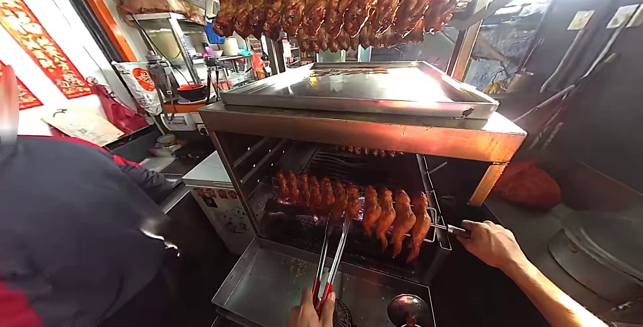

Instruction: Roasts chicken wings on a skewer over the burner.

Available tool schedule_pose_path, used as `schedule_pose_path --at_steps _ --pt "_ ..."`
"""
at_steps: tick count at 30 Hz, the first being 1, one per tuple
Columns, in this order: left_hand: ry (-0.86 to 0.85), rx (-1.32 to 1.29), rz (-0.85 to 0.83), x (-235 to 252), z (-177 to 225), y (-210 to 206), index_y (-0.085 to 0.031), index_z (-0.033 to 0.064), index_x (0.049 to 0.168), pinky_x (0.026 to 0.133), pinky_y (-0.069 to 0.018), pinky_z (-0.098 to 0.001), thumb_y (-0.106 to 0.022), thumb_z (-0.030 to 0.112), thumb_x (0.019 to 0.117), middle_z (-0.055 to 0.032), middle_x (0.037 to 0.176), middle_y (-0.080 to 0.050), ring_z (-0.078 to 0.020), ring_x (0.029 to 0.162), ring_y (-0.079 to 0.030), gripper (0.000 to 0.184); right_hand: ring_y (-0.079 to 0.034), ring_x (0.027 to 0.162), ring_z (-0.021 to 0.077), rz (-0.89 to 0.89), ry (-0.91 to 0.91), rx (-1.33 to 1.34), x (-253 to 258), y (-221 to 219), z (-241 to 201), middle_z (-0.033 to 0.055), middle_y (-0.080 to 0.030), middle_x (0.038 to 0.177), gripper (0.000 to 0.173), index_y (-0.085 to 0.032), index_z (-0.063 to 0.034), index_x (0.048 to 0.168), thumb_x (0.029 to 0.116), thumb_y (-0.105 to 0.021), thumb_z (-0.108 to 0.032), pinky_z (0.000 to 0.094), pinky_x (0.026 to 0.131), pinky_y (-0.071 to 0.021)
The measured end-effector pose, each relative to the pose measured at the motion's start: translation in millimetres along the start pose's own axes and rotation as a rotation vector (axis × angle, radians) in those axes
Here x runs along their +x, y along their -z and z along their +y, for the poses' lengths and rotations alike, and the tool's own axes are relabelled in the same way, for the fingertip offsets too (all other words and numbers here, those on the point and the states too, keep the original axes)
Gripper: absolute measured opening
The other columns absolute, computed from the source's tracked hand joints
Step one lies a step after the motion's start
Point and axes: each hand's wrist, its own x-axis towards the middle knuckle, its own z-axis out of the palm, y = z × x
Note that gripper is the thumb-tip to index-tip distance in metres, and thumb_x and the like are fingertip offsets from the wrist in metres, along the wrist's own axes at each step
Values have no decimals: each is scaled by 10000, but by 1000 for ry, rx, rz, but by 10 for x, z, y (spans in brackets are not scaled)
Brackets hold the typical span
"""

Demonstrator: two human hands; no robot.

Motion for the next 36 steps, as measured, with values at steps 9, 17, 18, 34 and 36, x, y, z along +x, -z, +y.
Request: schedule_pose_path --at_steps 9,17,18,34,36 --pt "6 162 42 689 691 488 -618 61 1278 889 -570 -507 -457 586 1034 -144 1062 -723 -311 1050 -709 601 -714 890 372 85 -1 -33 -37 -65 -7 140 -716 845 349 -684 -148 912 920 -621 -492 575 715 -529" --pt "-21 190 80 636 657 572 -632 67 1228 859 -571 -494 -474 587 1026 -137 1007 -720 -306 1012 -712 580 -711 904 375 57 0 -22 -55 -24 -37 149 -717 864 326 -687 -133 928 920 -631 -455 578 727 -527" --pt "-23 180 93 605 665 567 -630 65 1229 846 -573 -493 -478 589 1024 -134 987 -721 -306 995 -716 583 -711 911 374 53 -3 -28 -48 -20 -32 146 -717 868 329 -683 -134 930 924 -625 -458 576 730 -527" --pt "-47 205 -24 476 766 419 -620 77 1261 878 -569 -490 -460 587 1032 -135 1032 -722 -300 1030 -711 581 -712 902 370 65 1 -41 -30 -60 -14 141 -718 860 337 -686 -147 924 929 -617 -477 571 725 -530" --pt "-45 173 -12 415 780 403 -612 80 1256 859 -572 -491 -460 592 1030 -130 999 -721 -299 1004 -715 580 -714 900 367 69 -1 -42 -31 -60 -15 141 -718 857 330 -687 -146 921 923 -623 -470 570 721 -529"
